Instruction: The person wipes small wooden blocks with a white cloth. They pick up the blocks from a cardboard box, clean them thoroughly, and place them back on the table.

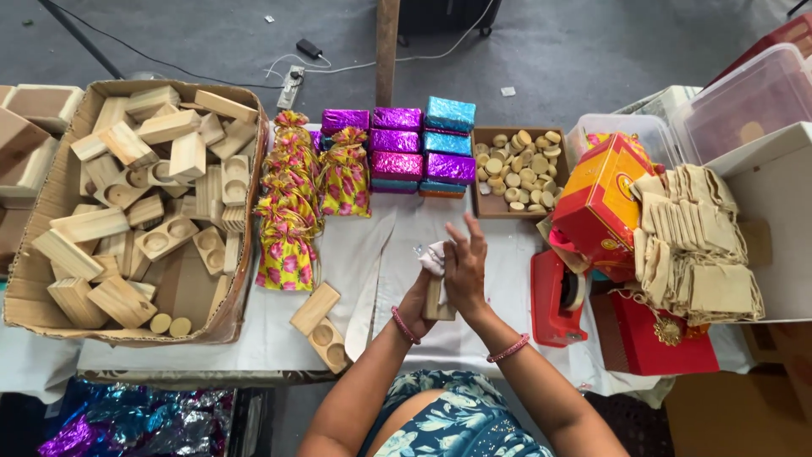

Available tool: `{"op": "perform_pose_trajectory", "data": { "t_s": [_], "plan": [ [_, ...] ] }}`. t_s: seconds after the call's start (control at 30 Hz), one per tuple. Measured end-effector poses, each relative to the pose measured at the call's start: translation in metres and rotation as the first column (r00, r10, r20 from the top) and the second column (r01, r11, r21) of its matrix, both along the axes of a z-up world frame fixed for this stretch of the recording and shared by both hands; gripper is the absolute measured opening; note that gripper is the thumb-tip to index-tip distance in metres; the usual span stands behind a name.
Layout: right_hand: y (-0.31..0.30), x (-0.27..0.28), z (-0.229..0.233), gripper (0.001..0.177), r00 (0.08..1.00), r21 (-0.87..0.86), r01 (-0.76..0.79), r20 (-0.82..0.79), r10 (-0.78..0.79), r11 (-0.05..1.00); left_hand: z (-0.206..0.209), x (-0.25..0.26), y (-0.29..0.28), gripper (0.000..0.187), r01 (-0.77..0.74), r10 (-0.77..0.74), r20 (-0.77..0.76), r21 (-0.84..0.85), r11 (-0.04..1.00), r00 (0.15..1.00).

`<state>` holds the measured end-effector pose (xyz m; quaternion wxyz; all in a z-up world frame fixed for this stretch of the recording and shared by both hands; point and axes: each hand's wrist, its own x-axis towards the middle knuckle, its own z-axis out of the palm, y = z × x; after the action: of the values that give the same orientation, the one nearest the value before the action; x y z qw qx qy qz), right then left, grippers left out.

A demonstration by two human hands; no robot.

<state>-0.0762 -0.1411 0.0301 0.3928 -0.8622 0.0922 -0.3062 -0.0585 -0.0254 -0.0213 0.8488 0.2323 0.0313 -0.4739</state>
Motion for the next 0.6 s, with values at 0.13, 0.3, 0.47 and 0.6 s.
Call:
{"op": "perform_pose_trajectory", "data": {
  "t_s": [0.13, 0.3, 0.47, 0.6],
  "plan": [
    [0.005, -0.034, 0.005, 0.042, 0.962, -0.279, -0.235, 0.068, 0.263, 0.931, -0.029, 0.004, -0.011, 0.062, -0.123, 0.104, -0.116, -0.167, 0.978, 0.988],
    [-0.004, -0.084, 0.007, 0.040, 0.804, -0.373, -0.555, -0.014, 0.594, 0.743, -0.048, 0.021, -0.002, 0.059, -0.282, 0.281, 0.030, 0.162, 0.946, 0.959],
    [-0.035, -0.072, -0.036, 0.035, 0.915, 0.118, -0.398, 0.120, 0.385, 0.910, 0.001, 0.006, -0.012, 0.049, -0.280, 0.306, -0.006, 0.385, 0.880, 0.952],
    [-0.051, -0.044, -0.027, 0.054, 0.965, 0.659, -0.224, 0.047, 0.258, 0.718, -0.006, -0.011, -0.033, 0.045, -0.242, 0.241, 0.043, 0.321, 0.916, 0.970]
  ]
}}
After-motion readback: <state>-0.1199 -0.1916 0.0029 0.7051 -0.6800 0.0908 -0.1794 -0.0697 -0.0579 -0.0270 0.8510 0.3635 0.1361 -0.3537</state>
